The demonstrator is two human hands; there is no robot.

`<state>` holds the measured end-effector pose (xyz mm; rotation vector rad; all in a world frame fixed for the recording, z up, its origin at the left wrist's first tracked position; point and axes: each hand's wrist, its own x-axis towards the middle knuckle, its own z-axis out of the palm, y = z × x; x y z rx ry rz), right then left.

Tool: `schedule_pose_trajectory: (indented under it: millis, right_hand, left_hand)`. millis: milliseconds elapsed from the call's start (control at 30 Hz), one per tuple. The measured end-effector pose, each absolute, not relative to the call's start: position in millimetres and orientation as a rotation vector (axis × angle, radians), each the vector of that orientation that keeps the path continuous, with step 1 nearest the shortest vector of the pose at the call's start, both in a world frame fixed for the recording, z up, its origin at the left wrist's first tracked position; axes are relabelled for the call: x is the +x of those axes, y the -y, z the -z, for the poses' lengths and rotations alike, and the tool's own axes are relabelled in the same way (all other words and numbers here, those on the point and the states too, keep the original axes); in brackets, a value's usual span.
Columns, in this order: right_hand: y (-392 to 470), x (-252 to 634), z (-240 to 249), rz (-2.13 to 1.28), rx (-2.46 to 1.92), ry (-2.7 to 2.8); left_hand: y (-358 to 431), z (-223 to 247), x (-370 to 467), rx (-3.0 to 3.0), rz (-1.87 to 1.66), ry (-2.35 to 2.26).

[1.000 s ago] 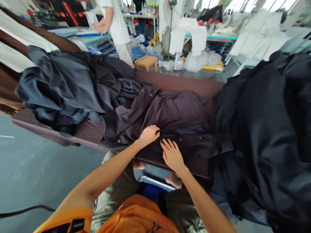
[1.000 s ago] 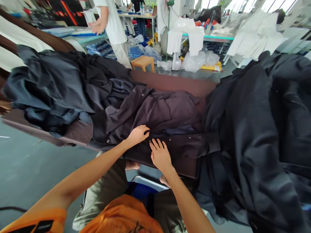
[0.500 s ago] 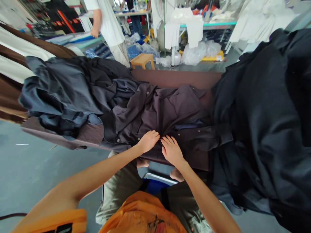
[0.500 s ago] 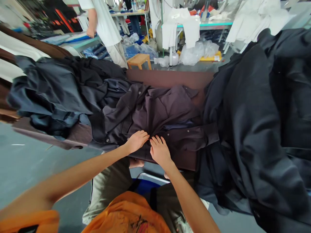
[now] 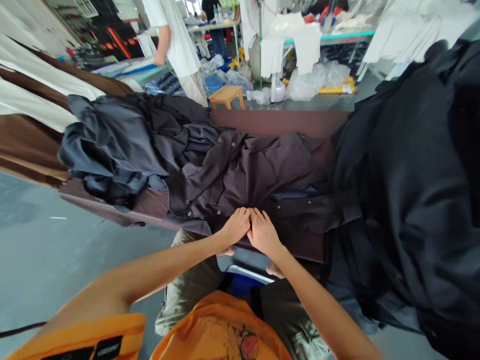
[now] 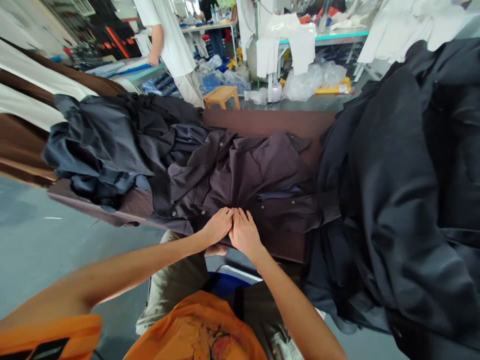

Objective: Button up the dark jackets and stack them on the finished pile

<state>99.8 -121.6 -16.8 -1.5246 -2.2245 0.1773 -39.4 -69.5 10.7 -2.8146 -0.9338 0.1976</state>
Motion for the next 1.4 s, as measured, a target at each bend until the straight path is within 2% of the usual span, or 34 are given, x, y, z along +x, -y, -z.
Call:
schedule_pose_trajectory:
  millis: [167, 333, 500, 633, 867, 1000, 1133, 1200, 1400]
  right_hand:
    - [125, 91, 16, -0.168, -1.563, 2.244]
    - [123, 94, 9, -0.200, -1.578, 2.153]
    - [116, 147, -11, -0.124, -1.571, 2.035]
    - [126, 178, -6, -0.032, -1.724, 2.036]
    - [172, 103, 18, -0.108, -1.722, 2.178]
    - [165, 95, 10, -0.192, -1.675, 2.114]
    - [146, 121, 6, -0.223, -1.605, 2.047]
    - [141, 130, 9, -0.191, -1.662, 2.019]
    - [141, 137, 19, -0.153, -1.673, 2.025]
  left_hand:
    - [71, -6, -36, -2.833, -0.131, 0.994]
    - [61, -2, -45, -2.854, 0.103, 1.101]
    - [50, 8, -65, -2.758, 0.442, 1.323]
    - [38, 14, -100, -2.788, 0.600, 1.377]
    - [3, 9, -184, -2.921, 0.649, 1.363]
    - [17, -16, -150, -2.909, 0.806, 1.313]
    - [28, -28, -80, -3.216, 0.609, 1.119]
    - [19, -24, -56, -3.257, 0.533, 1.272]
    - [-23, -14, -42, -3.294, 0.645, 1.668]
